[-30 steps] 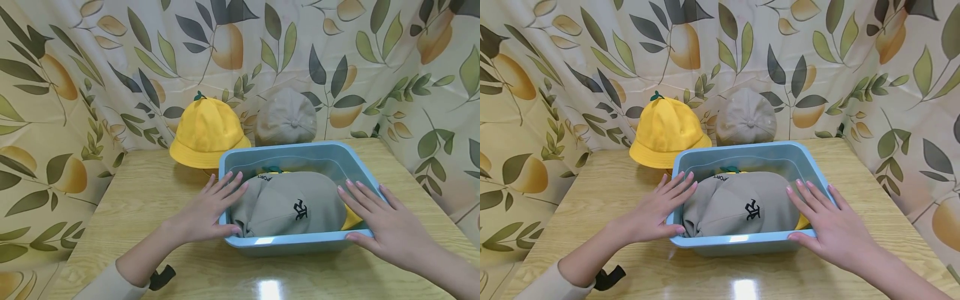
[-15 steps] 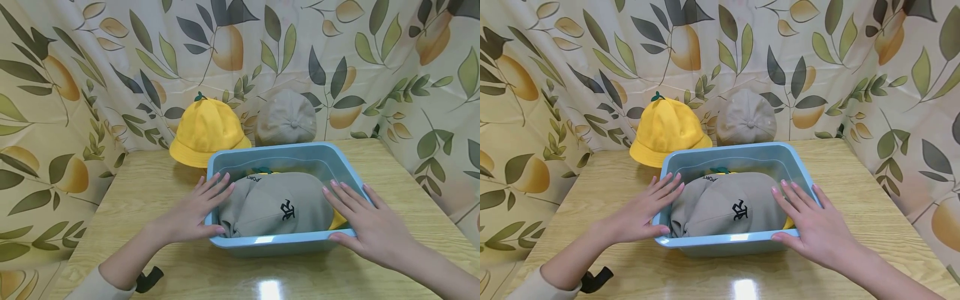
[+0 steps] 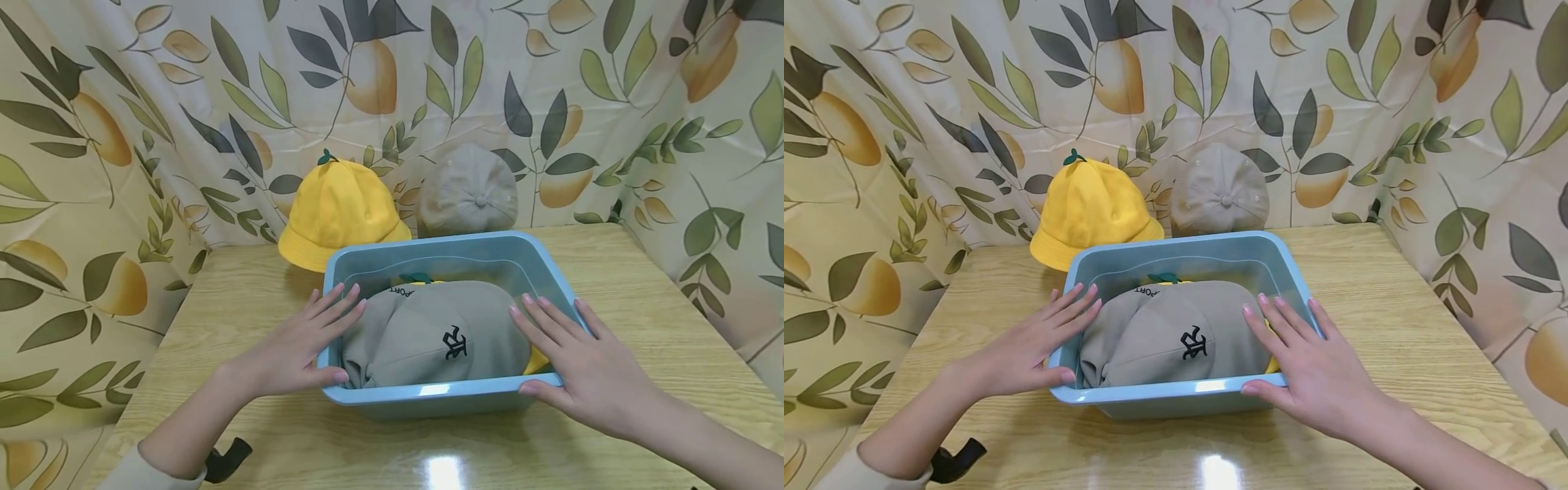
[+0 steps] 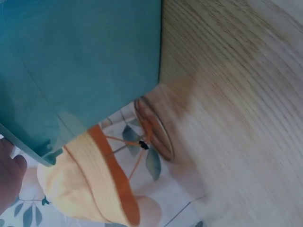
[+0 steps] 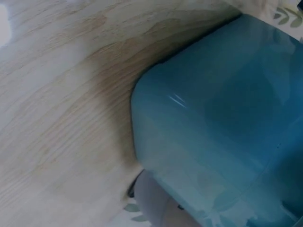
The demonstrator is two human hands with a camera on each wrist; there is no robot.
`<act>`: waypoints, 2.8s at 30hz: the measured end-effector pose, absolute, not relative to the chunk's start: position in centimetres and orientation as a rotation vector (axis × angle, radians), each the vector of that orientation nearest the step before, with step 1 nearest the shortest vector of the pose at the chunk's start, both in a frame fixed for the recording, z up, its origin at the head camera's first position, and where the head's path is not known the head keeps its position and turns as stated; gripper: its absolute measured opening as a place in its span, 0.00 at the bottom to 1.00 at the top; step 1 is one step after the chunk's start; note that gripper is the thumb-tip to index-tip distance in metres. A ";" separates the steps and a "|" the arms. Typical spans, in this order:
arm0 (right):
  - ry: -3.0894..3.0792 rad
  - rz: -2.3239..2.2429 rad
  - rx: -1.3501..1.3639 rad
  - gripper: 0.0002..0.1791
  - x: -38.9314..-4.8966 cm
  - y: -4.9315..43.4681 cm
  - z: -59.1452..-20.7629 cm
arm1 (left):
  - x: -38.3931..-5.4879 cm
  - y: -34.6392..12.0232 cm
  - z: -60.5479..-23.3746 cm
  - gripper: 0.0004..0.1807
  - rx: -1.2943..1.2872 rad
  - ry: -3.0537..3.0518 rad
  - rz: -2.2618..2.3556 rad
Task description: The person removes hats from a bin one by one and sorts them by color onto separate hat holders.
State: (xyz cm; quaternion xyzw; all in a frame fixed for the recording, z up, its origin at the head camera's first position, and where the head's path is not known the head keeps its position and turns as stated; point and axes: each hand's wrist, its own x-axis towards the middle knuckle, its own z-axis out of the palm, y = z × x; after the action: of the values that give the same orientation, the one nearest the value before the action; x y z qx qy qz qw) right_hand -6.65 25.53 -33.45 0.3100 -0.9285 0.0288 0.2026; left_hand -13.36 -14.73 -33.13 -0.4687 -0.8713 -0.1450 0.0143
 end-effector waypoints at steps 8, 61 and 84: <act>-2.639 0.069 1.051 0.50 -7.3 25.8 -32.3 | -13.1 -15.2 -33.4 0.46 -1.396 -2.681 -0.479; -3.192 0.057 1.871 0.49 -20.0 11.3 -26.2 | -11.1 -14.4 -32.8 0.61 -1.181 -2.813 -0.311; -2.903 0.043 2.034 0.33 -19.8 12.9 -28.3 | -11.0 -14.4 -32.9 0.60 -1.158 -2.837 -0.348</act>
State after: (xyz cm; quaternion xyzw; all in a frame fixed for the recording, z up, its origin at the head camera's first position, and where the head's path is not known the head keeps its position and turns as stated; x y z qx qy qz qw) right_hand -19.75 12.87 -28.33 0.5621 -0.8023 0.0118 -0.2003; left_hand -11.03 -14.40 -32.88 -0.3754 -0.9195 -0.1129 0.0289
